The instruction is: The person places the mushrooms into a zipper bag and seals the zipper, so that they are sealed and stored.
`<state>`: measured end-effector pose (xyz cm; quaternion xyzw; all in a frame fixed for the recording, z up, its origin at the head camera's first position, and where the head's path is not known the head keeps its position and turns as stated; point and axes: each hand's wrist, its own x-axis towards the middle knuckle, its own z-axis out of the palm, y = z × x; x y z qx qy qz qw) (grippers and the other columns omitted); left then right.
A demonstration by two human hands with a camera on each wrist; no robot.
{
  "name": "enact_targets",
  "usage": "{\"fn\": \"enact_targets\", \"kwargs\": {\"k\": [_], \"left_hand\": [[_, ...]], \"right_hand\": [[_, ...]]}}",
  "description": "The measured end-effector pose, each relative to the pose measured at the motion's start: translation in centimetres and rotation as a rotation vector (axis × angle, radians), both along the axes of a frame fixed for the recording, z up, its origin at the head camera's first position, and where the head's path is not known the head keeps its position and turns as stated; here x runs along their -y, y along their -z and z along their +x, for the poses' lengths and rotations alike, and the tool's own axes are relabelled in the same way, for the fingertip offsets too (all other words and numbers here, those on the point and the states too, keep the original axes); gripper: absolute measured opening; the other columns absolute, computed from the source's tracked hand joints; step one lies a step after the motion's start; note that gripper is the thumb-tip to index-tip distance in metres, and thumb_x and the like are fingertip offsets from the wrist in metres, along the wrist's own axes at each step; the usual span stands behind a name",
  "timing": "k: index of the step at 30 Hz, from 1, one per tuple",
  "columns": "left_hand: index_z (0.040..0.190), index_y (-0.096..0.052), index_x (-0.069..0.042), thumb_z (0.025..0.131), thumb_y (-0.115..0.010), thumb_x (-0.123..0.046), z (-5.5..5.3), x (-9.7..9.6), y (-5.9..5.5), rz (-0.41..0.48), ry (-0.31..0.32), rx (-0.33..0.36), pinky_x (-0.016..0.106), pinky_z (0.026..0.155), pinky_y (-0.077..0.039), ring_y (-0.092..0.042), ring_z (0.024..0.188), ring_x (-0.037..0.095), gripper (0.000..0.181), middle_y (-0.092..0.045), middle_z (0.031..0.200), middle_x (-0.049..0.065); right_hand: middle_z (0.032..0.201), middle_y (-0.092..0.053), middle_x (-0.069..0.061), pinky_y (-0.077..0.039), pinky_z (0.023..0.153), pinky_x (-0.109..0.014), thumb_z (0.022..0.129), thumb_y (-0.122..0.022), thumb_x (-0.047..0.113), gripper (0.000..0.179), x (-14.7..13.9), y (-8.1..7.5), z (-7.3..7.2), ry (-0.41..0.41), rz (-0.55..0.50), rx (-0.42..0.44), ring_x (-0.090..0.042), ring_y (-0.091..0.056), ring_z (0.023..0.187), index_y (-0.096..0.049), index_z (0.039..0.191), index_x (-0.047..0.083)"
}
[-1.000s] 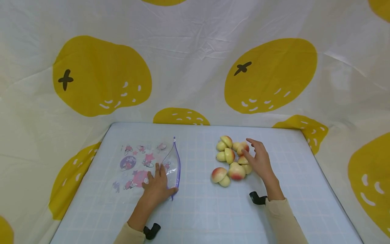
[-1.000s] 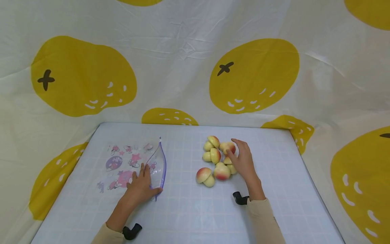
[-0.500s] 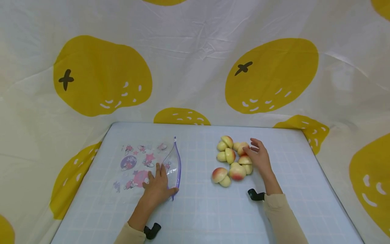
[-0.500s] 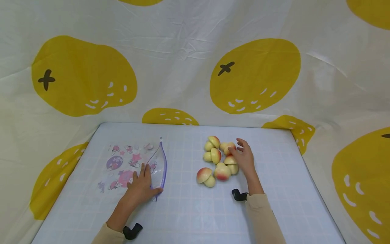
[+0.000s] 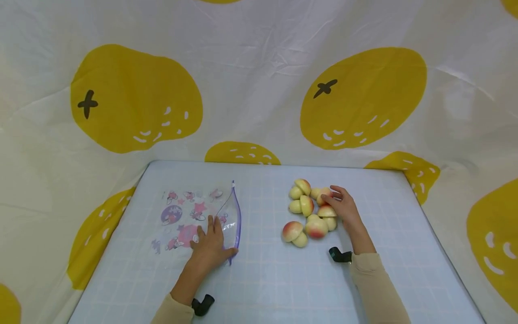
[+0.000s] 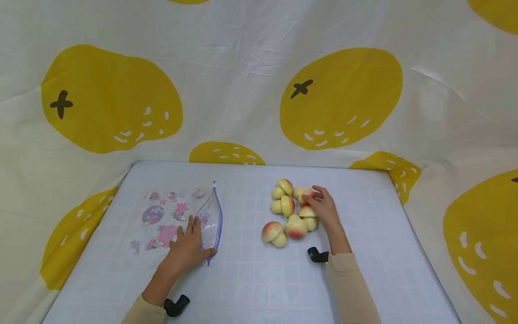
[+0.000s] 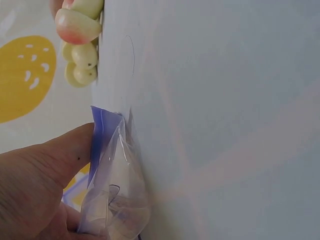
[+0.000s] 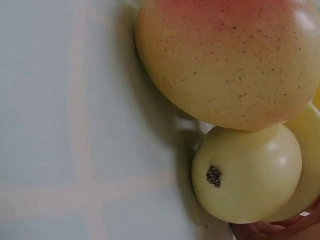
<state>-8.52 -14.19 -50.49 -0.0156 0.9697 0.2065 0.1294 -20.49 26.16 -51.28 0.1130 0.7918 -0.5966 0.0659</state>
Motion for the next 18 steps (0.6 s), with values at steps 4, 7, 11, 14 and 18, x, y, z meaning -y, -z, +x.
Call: {"fn": "enact_targets", "kwargs": {"k": [4, 7, 11, 14, 18], "left_hand": [[0.154, -0.016, 0.011, 0.080, -0.083, -0.044, -0.01, 0.02, -0.17, -0.009, 0.002, 0.004, 0.085, 0.093, -0.020, -0.013, 0.136, 0.067, 0.114, -0.010, 0.160, 0.033], [0.154, -0.015, 0.011, 0.080, -0.083, -0.044, -0.04, 0.03, -0.21, -0.013, 0.003, 0.006, 0.085, 0.093, -0.020, -0.012, 0.137, 0.066, 0.114, -0.010, 0.160, 0.032], [0.154, -0.016, 0.011, 0.080, -0.083, -0.043, -0.10, 0.06, -0.21, -0.004, 0.002, -0.002, 0.085, 0.093, -0.019, -0.012, 0.137, 0.067, 0.114, -0.010, 0.160, 0.032], [0.154, -0.015, 0.011, 0.079, -0.083, -0.043, -0.10, 0.05, -0.12, -0.001, 0.001, 0.002, 0.084, 0.093, -0.019, -0.012, 0.137, 0.066, 0.114, -0.010, 0.160, 0.032], [0.154, -0.015, 0.010, 0.079, -0.083, -0.044, -0.13, 0.00, 0.09, -0.006, 0.002, 0.003, 0.084, 0.094, -0.019, -0.012, 0.137, 0.066, 0.115, -0.009, 0.160, 0.031]], "right_hand": [[0.145, -0.044, -0.024, -0.039, 0.104, -0.042, 0.093, -0.074, 0.034, 0.074, 0.03, -0.02, -0.19, -0.002, 0.013, 0.019, -0.035, -0.045, 0.129, -0.039, 0.150, 0.004], [0.145, -0.045, -0.025, -0.039, 0.105, -0.042, 0.093, -0.073, 0.033, 0.072, 0.10, -0.10, -0.30, 0.007, 0.018, 0.026, -0.036, -0.047, 0.129, -0.040, 0.149, 0.002], [0.144, -0.046, -0.025, -0.039, 0.106, -0.042, 0.093, -0.073, 0.032, 0.071, 0.20, -0.24, -0.42, 0.024, 0.028, 0.028, -0.036, -0.048, 0.129, -0.041, 0.149, 0.001], [0.143, -0.047, -0.024, -0.038, 0.107, -0.041, 0.093, -0.073, 0.031, 0.070, 0.21, -0.21, -0.45, 0.036, 0.028, 0.036, -0.034, -0.048, 0.128, -0.042, 0.148, 0.000], [0.142, -0.049, -0.022, -0.038, 0.107, -0.040, 0.092, -0.074, 0.031, 0.070, 0.20, 0.07, -0.51, 0.053, 0.027, 0.037, -0.031, -0.047, 0.127, -0.044, 0.147, -0.001]]}}
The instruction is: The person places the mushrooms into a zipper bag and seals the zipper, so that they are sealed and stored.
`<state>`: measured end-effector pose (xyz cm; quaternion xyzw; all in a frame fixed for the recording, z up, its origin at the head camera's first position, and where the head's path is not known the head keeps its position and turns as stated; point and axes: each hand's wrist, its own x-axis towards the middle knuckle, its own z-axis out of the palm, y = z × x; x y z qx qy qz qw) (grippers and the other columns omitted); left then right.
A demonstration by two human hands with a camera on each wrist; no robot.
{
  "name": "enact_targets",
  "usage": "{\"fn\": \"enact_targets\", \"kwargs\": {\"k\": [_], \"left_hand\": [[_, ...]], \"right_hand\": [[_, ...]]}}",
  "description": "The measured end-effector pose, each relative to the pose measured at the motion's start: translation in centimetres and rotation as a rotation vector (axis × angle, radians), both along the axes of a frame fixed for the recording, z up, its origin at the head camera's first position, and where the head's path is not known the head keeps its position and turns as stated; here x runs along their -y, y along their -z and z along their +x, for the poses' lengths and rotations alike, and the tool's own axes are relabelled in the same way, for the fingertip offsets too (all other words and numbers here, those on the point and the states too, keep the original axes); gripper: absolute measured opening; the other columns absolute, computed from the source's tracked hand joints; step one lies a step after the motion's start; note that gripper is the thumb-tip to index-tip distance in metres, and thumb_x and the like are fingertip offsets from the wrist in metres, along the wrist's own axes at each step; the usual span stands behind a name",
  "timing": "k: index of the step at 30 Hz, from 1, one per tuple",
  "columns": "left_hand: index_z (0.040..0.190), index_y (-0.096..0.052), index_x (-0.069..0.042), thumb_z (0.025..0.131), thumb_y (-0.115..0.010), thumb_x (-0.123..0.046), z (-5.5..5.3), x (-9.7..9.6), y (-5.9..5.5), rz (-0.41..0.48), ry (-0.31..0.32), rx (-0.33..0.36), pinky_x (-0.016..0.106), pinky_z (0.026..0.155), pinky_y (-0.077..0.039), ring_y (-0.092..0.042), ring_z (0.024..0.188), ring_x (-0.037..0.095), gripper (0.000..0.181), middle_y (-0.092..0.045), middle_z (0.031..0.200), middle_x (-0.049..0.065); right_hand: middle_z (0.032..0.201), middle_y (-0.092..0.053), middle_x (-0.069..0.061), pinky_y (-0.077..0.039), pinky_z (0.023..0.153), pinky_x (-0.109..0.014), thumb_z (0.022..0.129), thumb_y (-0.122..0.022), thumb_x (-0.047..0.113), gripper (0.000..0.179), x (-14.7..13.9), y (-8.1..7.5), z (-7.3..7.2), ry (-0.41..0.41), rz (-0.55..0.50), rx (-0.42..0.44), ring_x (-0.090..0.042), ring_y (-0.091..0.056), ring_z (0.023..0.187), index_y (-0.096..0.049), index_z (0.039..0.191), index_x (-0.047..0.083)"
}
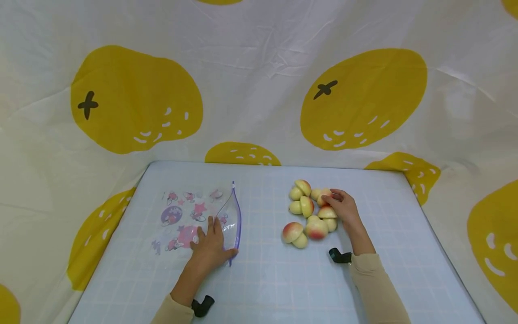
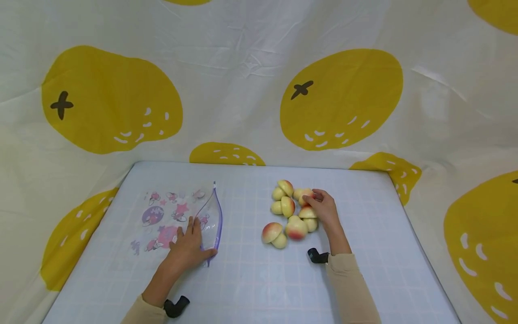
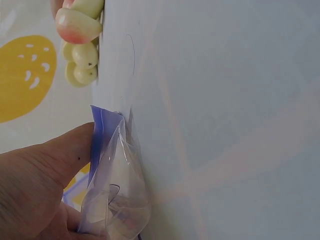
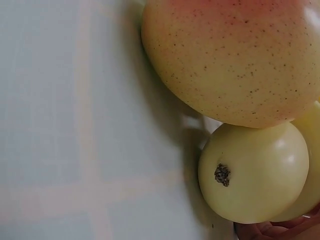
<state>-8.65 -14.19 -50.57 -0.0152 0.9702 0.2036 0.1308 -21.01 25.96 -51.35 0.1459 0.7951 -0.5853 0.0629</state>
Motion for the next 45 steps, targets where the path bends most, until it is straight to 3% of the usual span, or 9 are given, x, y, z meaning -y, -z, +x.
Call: {"fn": "enact_targets", "kwargs": {"k": [8, 16, 26, 37, 45], "left_hand": [[0.154, -0.016, 0.011, 0.078, -0.084, -0.044, 0.0, 0.0, 0.1, 0.005, 0.001, -0.010, 0.084, 0.093, -0.020, -0.013, 0.137, 0.066, 0.116, -0.010, 0.160, 0.032], [0.153, -0.018, 0.011, 0.078, -0.085, -0.044, 0.0, 0.0, 0.1, 0.000, 0.002, -0.024, 0.085, 0.092, -0.021, -0.015, 0.136, 0.067, 0.115, -0.012, 0.159, 0.033], [0.154, -0.018, 0.011, 0.078, -0.084, -0.045, 0.0, -0.1, 0.2, -0.002, -0.001, -0.020, 0.085, 0.092, -0.020, -0.014, 0.136, 0.067, 0.115, -0.011, 0.160, 0.032], [0.154, -0.018, 0.010, 0.078, -0.084, -0.045, 0.1, 0.0, 0.2, -0.007, -0.002, -0.017, 0.085, 0.092, -0.020, -0.014, 0.136, 0.066, 0.115, -0.011, 0.160, 0.032], [0.153, -0.019, 0.011, 0.077, -0.085, -0.045, 0.1, -0.1, 0.1, -0.012, 0.006, -0.028, 0.085, 0.092, -0.021, -0.015, 0.136, 0.067, 0.115, -0.013, 0.159, 0.033]], "right_hand": [[0.139, -0.050, -0.020, -0.041, 0.102, -0.032, 0.091, -0.075, 0.032, 0.070, -0.2, 0.1, 0.0, 0.036, -0.016, 0.000, -0.027, -0.049, 0.122, -0.046, 0.146, -0.001], [0.134, -0.052, -0.018, -0.046, 0.084, -0.015, 0.091, -0.074, 0.032, 0.069, -0.2, -0.6, 0.3, 0.056, -0.049, -0.017, -0.018, -0.054, 0.109, -0.046, 0.146, -0.001], [0.137, -0.052, -0.018, -0.050, 0.082, -0.018, 0.093, -0.073, 0.026, 0.065, -0.4, -2.4, 0.9, 0.045, -0.064, -0.103, -0.008, -0.056, 0.100, -0.046, 0.146, -0.001], [0.140, -0.052, -0.016, -0.048, 0.086, -0.016, 0.091, -0.076, 0.026, 0.065, 0.7, -4.6, 1.9, 0.019, -0.044, -0.169, -0.015, -0.053, 0.114, -0.049, 0.144, 0.000], [0.138, -0.053, -0.017, -0.050, 0.084, -0.017, 0.091, -0.076, 0.021, 0.061, 2.8, -6.3, 3.1, -0.061, -0.114, -0.224, -0.018, -0.053, 0.113, -0.050, 0.143, -0.001]]}}
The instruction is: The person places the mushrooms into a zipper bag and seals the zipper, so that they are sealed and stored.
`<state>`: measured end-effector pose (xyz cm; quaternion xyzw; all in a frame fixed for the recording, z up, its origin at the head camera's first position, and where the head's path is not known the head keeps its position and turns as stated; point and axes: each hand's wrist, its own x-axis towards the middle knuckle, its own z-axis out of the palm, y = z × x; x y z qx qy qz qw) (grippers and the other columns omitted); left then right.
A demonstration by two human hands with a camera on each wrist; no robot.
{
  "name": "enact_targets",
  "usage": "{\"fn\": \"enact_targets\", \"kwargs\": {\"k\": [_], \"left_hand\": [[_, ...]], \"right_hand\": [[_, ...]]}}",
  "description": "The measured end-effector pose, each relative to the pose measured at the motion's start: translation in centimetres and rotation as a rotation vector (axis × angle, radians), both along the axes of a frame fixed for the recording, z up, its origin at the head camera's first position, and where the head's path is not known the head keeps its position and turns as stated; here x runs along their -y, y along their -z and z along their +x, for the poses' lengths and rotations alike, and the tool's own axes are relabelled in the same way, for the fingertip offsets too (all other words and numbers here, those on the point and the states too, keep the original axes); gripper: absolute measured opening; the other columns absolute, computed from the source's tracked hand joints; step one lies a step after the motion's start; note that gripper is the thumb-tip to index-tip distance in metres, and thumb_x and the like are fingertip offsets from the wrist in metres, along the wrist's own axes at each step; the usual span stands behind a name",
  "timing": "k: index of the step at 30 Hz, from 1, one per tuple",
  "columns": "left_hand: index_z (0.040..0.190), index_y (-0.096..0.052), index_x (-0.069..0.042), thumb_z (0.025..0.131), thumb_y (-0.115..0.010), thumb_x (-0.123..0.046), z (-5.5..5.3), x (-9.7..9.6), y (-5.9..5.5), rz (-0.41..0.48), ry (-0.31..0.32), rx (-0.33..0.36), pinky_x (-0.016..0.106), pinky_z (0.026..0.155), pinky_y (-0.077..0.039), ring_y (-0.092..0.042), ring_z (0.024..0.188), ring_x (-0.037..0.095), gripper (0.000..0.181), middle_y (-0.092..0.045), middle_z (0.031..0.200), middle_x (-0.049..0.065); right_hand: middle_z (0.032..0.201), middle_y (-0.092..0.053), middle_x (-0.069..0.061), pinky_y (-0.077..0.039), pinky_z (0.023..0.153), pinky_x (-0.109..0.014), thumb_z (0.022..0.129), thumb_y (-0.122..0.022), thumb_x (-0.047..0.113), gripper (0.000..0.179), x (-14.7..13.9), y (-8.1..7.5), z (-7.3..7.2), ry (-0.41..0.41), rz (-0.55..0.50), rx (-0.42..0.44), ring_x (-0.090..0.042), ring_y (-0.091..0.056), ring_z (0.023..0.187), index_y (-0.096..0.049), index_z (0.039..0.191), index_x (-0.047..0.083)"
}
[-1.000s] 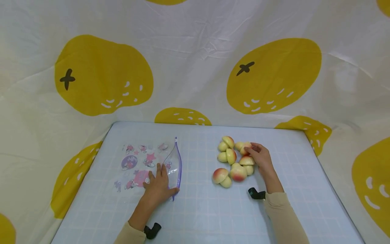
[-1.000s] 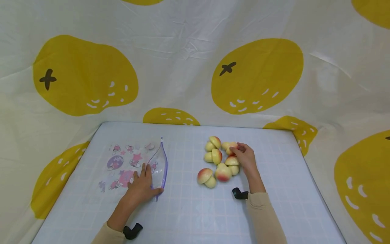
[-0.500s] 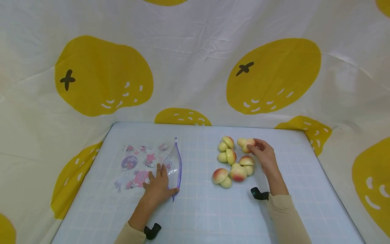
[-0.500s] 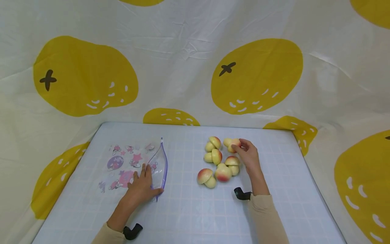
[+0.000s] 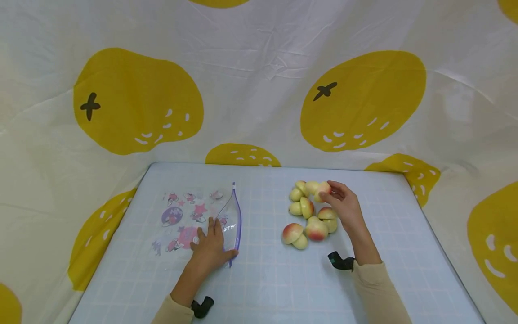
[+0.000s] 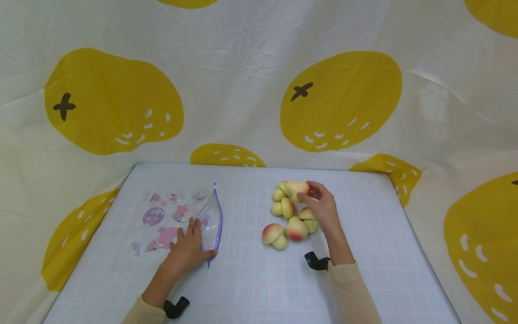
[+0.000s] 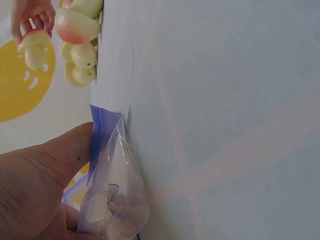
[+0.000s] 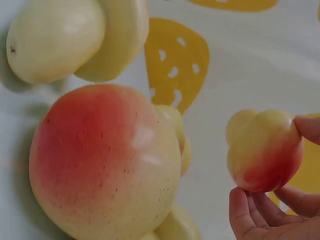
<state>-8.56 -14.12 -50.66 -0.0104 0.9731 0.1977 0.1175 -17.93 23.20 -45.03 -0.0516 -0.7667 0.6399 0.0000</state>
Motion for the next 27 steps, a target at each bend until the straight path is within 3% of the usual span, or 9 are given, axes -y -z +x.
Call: {"fn": "enact_targets", "kwargs": {"k": [6, 12, 19, 27], "left_hand": [[0.153, -0.020, 0.011, 0.077, -0.085, -0.045, -0.1, 0.0, -0.1, 0.000, -0.003, -0.006, 0.085, 0.092, -0.021, -0.015, 0.136, 0.067, 0.114, -0.014, 0.159, 0.033], [0.153, -0.020, 0.011, 0.078, -0.085, -0.044, -0.1, 0.0, -0.1, 0.006, -0.008, 0.000, 0.085, 0.092, -0.020, -0.015, 0.136, 0.067, 0.113, -0.014, 0.159, 0.033], [0.153, -0.021, 0.010, 0.077, -0.085, -0.044, 0.0, 0.0, -0.2, 0.003, -0.009, 0.009, 0.085, 0.092, -0.020, -0.015, 0.136, 0.066, 0.113, -0.013, 0.160, 0.032], [0.153, -0.022, 0.011, 0.078, -0.085, -0.044, -0.1, 0.0, -0.1, -0.005, -0.009, 0.017, 0.085, 0.092, -0.021, -0.015, 0.136, 0.067, 0.112, -0.014, 0.159, 0.033]], "right_hand": [[0.137, -0.054, -0.017, -0.049, 0.085, -0.016, 0.091, -0.076, 0.019, 0.060, 1.3, -0.6, 0.3, -0.038, 0.002, -0.049, -0.020, -0.052, 0.114, -0.051, 0.142, -0.001], [0.133, -0.057, -0.014, -0.051, 0.072, -0.022, 0.090, -0.077, 0.029, 0.062, 2.2, -0.9, 0.1, -0.067, 0.018, -0.032, -0.023, -0.052, 0.115, -0.052, 0.141, 0.005], [0.137, -0.056, -0.010, -0.048, 0.090, -0.020, 0.090, -0.077, 0.031, 0.063, 3.8, -1.1, 0.1, -0.118, 0.019, -0.008, -0.025, -0.051, 0.121, -0.052, 0.142, 0.006], [0.135, -0.057, -0.008, -0.048, 0.091, -0.021, 0.090, -0.078, 0.031, 0.061, 5.9, -0.8, 0.0, -0.167, -0.012, -0.022, -0.026, -0.052, 0.121, -0.054, 0.140, 0.007]]}}
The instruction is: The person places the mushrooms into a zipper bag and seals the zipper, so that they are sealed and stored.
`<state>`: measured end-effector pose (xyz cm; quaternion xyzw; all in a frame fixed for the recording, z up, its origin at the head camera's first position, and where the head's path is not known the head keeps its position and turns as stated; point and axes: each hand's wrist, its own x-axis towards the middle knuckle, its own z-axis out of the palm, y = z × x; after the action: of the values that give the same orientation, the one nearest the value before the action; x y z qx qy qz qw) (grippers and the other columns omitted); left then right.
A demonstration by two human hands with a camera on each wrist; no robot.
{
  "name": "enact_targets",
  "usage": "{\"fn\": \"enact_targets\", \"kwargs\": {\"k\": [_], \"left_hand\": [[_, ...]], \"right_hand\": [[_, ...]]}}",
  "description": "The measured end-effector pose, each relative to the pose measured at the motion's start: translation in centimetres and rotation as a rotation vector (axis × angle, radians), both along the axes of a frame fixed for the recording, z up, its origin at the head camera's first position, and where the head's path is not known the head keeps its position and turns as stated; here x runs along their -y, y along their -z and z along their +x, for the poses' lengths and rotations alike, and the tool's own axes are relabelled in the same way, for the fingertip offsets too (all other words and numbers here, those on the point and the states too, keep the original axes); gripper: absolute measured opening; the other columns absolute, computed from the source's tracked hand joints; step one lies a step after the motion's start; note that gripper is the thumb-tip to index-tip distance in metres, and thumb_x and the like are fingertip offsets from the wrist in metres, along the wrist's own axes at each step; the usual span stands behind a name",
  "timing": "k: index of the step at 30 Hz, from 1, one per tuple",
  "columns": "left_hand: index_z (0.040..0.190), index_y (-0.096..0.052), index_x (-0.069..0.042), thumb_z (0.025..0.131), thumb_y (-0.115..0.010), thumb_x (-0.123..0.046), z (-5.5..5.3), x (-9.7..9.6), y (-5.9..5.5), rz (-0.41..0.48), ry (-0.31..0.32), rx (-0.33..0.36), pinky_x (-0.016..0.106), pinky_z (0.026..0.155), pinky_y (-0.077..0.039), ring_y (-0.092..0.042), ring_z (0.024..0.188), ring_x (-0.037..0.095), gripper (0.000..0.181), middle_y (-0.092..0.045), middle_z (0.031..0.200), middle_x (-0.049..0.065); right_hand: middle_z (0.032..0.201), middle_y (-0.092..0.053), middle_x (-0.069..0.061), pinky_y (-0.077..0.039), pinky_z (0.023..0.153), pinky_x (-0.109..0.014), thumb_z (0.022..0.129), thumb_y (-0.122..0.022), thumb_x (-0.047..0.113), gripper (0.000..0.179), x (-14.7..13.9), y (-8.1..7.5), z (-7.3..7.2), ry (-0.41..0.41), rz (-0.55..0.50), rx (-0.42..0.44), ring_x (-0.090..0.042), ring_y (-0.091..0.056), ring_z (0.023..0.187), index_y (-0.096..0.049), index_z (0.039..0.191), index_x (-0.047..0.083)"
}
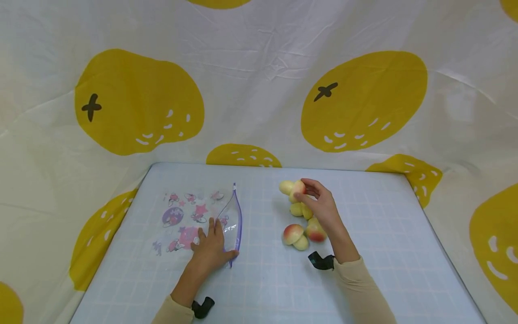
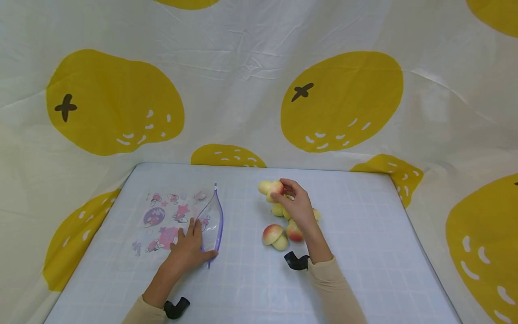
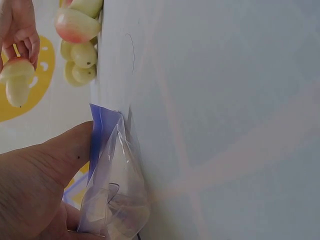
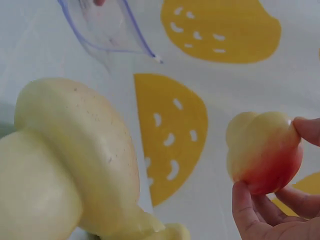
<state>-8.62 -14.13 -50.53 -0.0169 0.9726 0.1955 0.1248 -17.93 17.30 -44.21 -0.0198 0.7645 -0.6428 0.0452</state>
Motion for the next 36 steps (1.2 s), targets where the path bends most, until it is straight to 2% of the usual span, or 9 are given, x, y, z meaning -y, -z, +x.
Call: {"fn": "enact_targets", "kwargs": {"k": [8, 11, 15, 21, 24, 31, 36], "left_hand": [[0.153, -0.021, 0.010, 0.078, -0.085, -0.044, 0.0, 0.0, 0.0, 0.007, -0.010, 0.012, 0.084, 0.093, -0.020, -0.014, 0.137, 0.066, 0.113, -0.013, 0.160, 0.032], [0.154, -0.020, 0.009, 0.077, -0.085, -0.043, 0.0, -0.1, 0.0, 0.014, -0.016, 0.016, 0.084, 0.093, -0.019, -0.013, 0.137, 0.065, 0.113, -0.012, 0.160, 0.031], [0.154, -0.021, 0.009, 0.077, -0.085, -0.043, 0.0, -0.2, 0.0, 0.014, -0.021, 0.017, 0.084, 0.094, -0.019, -0.012, 0.137, 0.065, 0.113, -0.011, 0.160, 0.031], [0.154, -0.020, 0.008, 0.077, -0.085, -0.043, -0.1, -0.1, 0.2, 0.013, -0.024, 0.024, 0.083, 0.094, -0.019, -0.012, 0.138, 0.065, 0.113, -0.011, 0.161, 0.031], [0.154, -0.020, 0.009, 0.076, -0.086, -0.043, 0.0, -0.1, 0.2, 0.020, -0.025, 0.021, 0.083, 0.094, -0.019, -0.012, 0.137, 0.066, 0.114, -0.011, 0.161, 0.031], [0.154, -0.021, 0.008, 0.076, -0.086, -0.043, -0.1, -0.2, 0.2, 0.003, -0.033, 0.025, 0.083, 0.094, -0.019, -0.012, 0.137, 0.066, 0.114, -0.012, 0.161, 0.031], [0.154, -0.021, 0.009, 0.075, -0.087, -0.042, -0.2, -0.2, 0.3, -0.008, -0.038, 0.025, 0.083, 0.093, -0.019, -0.012, 0.137, 0.065, 0.114, -0.013, 0.161, 0.030]], "right_hand": [[0.131, -0.060, -0.006, -0.050, 0.090, -0.025, 0.087, -0.081, 0.029, 0.058, 2.3, 0.3, -0.1, -0.030, -0.024, -0.037, -0.024, -0.055, 0.117, -0.058, 0.137, 0.009], [0.131, -0.058, -0.007, -0.049, 0.093, -0.029, 0.087, -0.081, 0.026, 0.057, 3.2, 0.5, -0.1, -0.048, -0.030, -0.066, -0.024, -0.056, 0.116, -0.059, 0.135, 0.007], [0.131, -0.059, -0.007, -0.048, 0.095, -0.037, 0.087, -0.081, 0.025, 0.056, 4.5, 0.7, -0.1, -0.067, -0.027, -0.062, -0.025, -0.057, 0.116, -0.059, 0.135, 0.007], [0.130, -0.061, -0.010, -0.050, 0.089, -0.030, 0.088, -0.080, 0.018, 0.054, 6.6, 1.0, 0.0, -0.082, -0.043, -0.056, -0.027, -0.058, 0.115, -0.059, 0.135, 0.004], [0.129, -0.062, -0.007, -0.051, 0.089, -0.031, 0.087, -0.081, 0.021, 0.053, 7.6, 1.3, 0.1, -0.087, -0.030, -0.056, -0.025, -0.058, 0.114, -0.060, 0.134, 0.007], [0.131, -0.061, -0.012, -0.053, 0.091, -0.039, 0.089, -0.079, 0.020, 0.055, 9.9, 3.0, 0.5, -0.125, -0.008, -0.068, -0.030, -0.059, 0.114, -0.058, 0.137, 0.004], [0.125, -0.065, -0.011, -0.054, 0.086, -0.037, 0.087, -0.080, 0.019, 0.054, 11.4, 4.8, 0.7, -0.154, 0.062, -0.102, -0.029, -0.062, 0.108, -0.059, 0.134, 0.002]]}}
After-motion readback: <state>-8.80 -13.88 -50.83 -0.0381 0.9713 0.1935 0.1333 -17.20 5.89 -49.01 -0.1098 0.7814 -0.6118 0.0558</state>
